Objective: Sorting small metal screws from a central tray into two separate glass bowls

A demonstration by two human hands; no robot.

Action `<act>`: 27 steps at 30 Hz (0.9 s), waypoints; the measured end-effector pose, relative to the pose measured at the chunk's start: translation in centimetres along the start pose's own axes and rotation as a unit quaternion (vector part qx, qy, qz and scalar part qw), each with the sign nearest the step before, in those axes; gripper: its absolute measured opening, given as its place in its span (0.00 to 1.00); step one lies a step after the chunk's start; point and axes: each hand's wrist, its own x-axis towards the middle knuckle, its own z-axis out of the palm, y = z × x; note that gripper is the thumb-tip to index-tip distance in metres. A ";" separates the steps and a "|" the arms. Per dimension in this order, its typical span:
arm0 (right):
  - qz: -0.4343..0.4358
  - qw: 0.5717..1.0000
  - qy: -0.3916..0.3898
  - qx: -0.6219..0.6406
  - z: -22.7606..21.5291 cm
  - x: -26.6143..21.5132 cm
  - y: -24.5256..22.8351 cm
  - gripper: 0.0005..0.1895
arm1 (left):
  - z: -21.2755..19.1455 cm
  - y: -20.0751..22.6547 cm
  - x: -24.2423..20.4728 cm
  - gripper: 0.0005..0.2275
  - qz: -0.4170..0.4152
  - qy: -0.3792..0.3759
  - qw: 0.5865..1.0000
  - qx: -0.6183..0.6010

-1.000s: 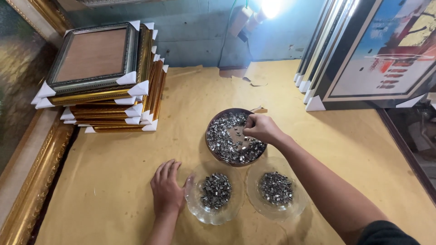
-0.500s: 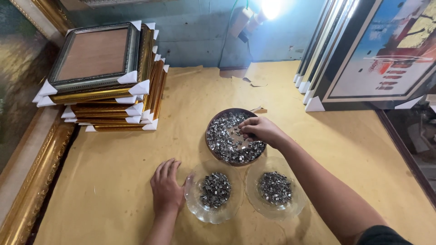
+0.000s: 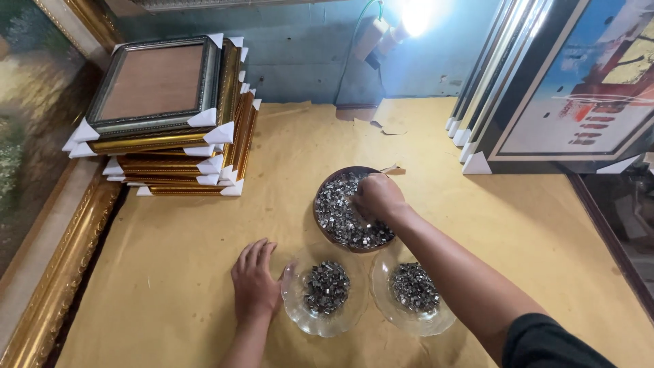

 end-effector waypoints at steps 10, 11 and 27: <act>0.102 0.980 -0.053 0.163 -2.9 -2.3 -2.1 0.04 | 0.0 -0.3 0.0 0.20 0.018 0.010 1.000 -0.003; 0.120 0.969 -0.024 0.216 -2.7 -2.5 -1.5 0.07 | 0.3 -0.5 0.0 0.20 0.026 0.024 0.999 0.002; 0.194 0.703 0.047 0.683 -2.0 -17.1 -3.5 0.06 | 3.9 -2.5 -0.6 0.11 0.014 0.067 0.997 0.047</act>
